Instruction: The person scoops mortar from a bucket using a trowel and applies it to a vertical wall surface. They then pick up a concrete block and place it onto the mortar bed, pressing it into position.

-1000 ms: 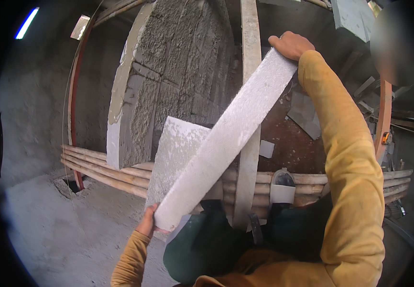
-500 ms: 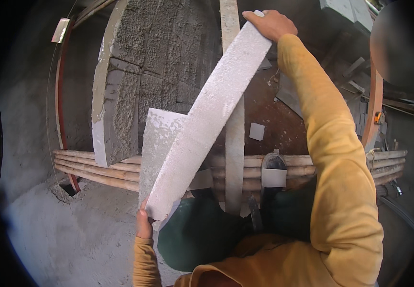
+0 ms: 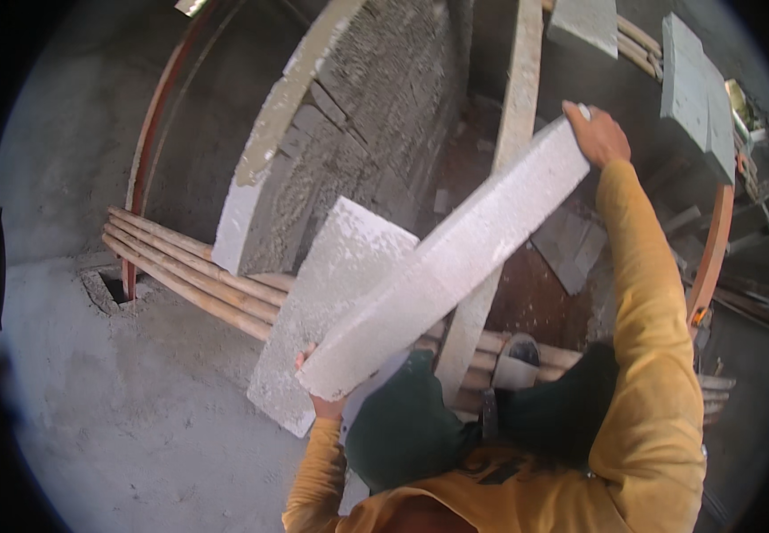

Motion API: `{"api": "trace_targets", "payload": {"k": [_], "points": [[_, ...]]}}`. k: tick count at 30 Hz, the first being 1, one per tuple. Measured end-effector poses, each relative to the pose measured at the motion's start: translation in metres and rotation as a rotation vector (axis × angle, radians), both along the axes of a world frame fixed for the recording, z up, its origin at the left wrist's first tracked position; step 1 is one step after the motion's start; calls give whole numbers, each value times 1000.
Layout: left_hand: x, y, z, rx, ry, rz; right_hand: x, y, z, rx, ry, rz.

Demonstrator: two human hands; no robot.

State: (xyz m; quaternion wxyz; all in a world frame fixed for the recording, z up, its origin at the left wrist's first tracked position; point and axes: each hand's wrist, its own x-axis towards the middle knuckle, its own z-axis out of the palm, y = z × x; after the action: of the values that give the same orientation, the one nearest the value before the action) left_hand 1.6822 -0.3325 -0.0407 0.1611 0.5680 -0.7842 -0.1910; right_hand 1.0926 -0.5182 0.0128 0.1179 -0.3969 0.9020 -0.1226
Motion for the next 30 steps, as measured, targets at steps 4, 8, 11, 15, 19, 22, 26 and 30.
{"api": "trace_targets", "payload": {"k": [4, 8, 11, 15, 19, 22, 26, 30], "points": [[1, -3, 7, 12, 72, 37, -17, 7, -22, -256, -227, -179], [-1, -6, 16, 114, 274, 186, 16, 53, -71, -1000, -893, -639], [-3, -12, 16, 111, 464, 267, 106, 98, -121, -859, -761, -788], [2, -22, 31, 28, 301, 100, 226, 129, -171, -461, -660, -357], [5, -39, 55, 22, 149, -19, 263, 135, -173, -661, -1276, -552], [5, -51, 69, -22, -49, -145, 276, 135, -163, -662, -1483, -528], [-3, -51, 72, 63, 274, -40, 288, 134, -158, -753, -1637, -611], [-1, -47, 69, 220, 433, 29, 291, 135, -158, -730, -1691, -786]]}}
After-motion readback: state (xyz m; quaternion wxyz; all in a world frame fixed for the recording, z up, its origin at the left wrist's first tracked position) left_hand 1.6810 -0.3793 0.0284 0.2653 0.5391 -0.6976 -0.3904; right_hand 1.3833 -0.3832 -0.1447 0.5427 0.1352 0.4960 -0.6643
